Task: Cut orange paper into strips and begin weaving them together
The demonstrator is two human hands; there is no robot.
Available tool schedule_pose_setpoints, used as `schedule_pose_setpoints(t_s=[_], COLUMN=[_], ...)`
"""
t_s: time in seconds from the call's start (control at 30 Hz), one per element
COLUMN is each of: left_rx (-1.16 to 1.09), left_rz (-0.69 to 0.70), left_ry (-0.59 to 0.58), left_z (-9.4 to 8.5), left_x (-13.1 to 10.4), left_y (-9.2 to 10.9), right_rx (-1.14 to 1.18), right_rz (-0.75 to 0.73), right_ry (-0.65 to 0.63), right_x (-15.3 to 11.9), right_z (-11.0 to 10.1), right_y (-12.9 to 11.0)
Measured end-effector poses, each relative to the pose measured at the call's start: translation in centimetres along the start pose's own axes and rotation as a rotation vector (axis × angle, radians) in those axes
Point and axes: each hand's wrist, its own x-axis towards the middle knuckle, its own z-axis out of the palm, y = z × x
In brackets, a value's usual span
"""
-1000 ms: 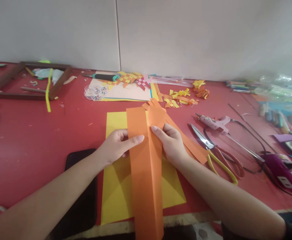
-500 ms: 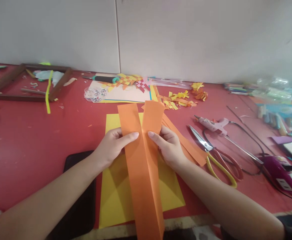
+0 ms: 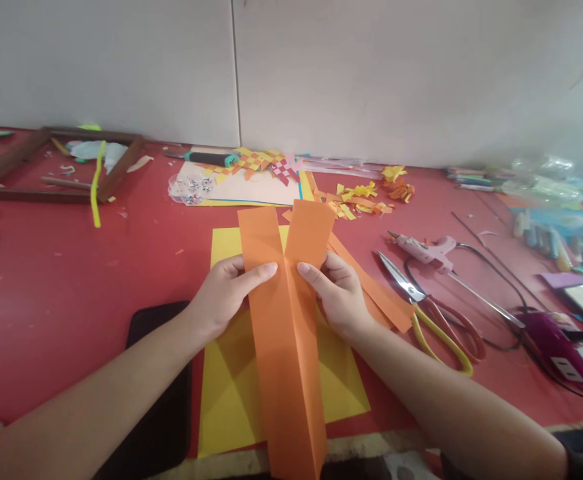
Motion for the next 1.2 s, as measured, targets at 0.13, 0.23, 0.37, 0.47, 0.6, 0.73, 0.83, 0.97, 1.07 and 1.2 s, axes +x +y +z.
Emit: schedule_pose_setpoints(t_s=[0.13, 0.23, 0.37, 0.47, 0.6, 0.73, 0.83, 0.97, 1.07, 1.2], left_rx=[-0.015, -0.02, -0.031, -0.058, -0.054, -0.018, -0.016, -0.036, -0.039, -0.052], left_rz=[-0.002, -0.003, -0.015, -0.035, -0.054, -0.041, -0.032, -0.019, -0.041, -0.051], left_ry=[0.001, 0.004, 0.023, 0.043, 0.065, 0.081, 0.07, 0.055, 0.065, 0.104], left_z=[0.11, 0.14, 0.07, 0.02, 0.05, -0.07, -0.26, -0.34, -0.19, 0.0], left_x=[0.0, -0.03, -0.04, -0.02, 0.04, 0.18, 0.28, 0.23, 0.11, 0.1], left_y=[0.1, 0.07, -0.11, -0.16, -0.05, -0.1, -0.27, -0.34, -0.25, -0.1], right_rx=[0.017, 0.017, 0.012, 0.042, 0.026, -0.004, 0.021, 0.027, 0.005, -0.015], right_rz=[0.001, -0.01, 0.01, 0.044, 0.046, 0.062, 0.085, 0.071, 0.047, 0.026], right_ry=[0.006, 0.003, 0.016, 0.023, 0.04, -0.027, -0.097, -0.083, -0.075, -0.05], right_x=[-0.09, -0.15, -0.16, -0.1, 0.07, 0.08, -0.09, -0.25, -0.25, -0.17], right_z=[0.09, 0.06, 0.04, 0.01, -0.21, -0.4, -0.31, -0.11, -0.1, -0.18], right_y=[-0.06, -0.02, -0.02, -0.04, 0.09, 0.08, -0.09, -0.17, -0.03, 0.15])
